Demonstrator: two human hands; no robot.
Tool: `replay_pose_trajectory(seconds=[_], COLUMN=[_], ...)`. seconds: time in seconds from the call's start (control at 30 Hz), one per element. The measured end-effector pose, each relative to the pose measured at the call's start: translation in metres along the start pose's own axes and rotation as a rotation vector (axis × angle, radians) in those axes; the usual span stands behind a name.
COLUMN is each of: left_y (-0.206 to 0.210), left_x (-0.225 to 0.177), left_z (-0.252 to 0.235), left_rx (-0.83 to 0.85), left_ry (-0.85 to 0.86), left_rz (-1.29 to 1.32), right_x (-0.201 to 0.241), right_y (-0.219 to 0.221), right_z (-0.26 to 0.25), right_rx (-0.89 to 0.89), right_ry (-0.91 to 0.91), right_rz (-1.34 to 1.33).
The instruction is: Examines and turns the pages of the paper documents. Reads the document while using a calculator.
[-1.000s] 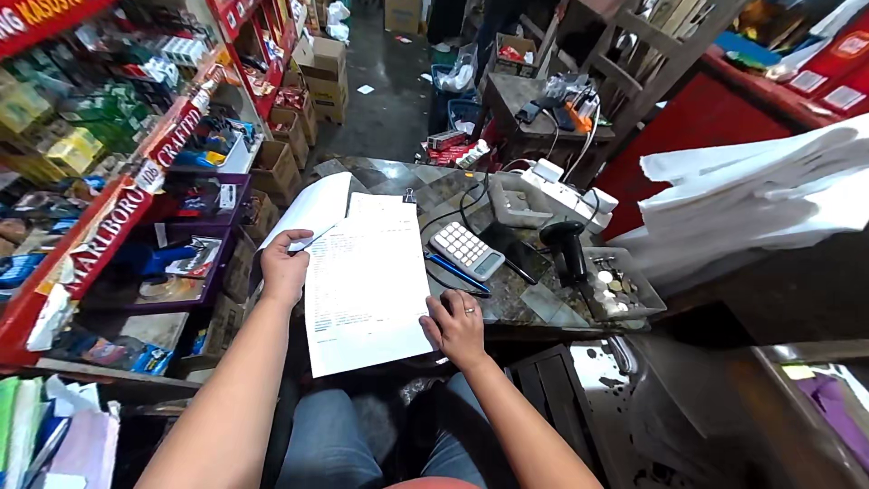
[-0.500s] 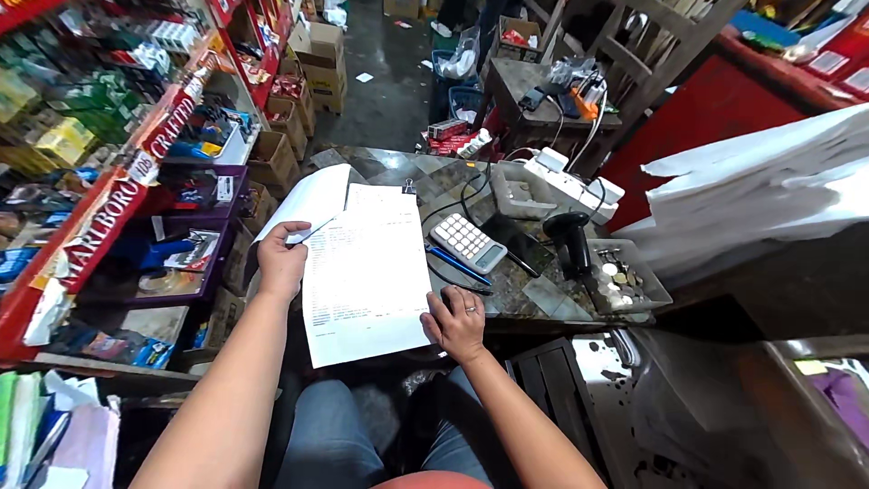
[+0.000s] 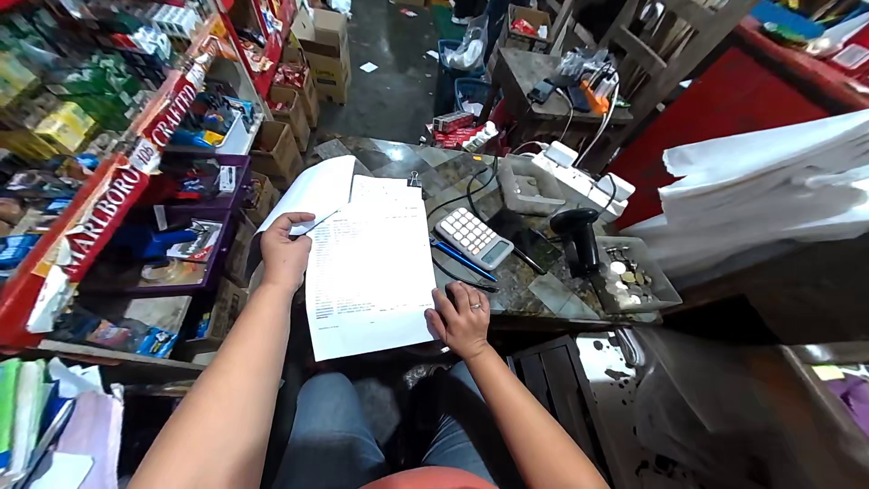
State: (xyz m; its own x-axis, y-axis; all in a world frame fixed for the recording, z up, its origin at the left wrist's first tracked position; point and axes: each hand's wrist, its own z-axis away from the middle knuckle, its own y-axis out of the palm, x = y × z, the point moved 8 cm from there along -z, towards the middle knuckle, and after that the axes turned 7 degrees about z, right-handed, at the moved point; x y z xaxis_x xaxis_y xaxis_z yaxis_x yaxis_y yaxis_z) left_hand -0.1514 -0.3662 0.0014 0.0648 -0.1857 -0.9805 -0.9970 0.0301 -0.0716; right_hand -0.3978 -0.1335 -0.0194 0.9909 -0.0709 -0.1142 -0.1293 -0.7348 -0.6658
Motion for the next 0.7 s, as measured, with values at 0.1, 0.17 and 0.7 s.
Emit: replay_pose_trajectory(seconds=[0.1,0.17,0.7], left_y=[-0.0001,-0.0006,-0.0024], left_x=[0.0001,0.0006,-0.0027], left_z=[-0.0001,-0.0002,0.0007], left_rx=[-0.005,-0.007,0.004], left_ry=[-0.001,-0.005,-0.004], left_rz=[0.007,0.015,0.014], right_x=[0.0002,0.0001,0.0004], right_y=[0.0006,0.0008,0.0018], right_z=[-0.0001,-0.0002,0.0012], right_rx=[0.000,-0.001,-0.004], right_ry=[-0.001,0.001,0.010], right_rz=[0.005,0.003,-0.021])
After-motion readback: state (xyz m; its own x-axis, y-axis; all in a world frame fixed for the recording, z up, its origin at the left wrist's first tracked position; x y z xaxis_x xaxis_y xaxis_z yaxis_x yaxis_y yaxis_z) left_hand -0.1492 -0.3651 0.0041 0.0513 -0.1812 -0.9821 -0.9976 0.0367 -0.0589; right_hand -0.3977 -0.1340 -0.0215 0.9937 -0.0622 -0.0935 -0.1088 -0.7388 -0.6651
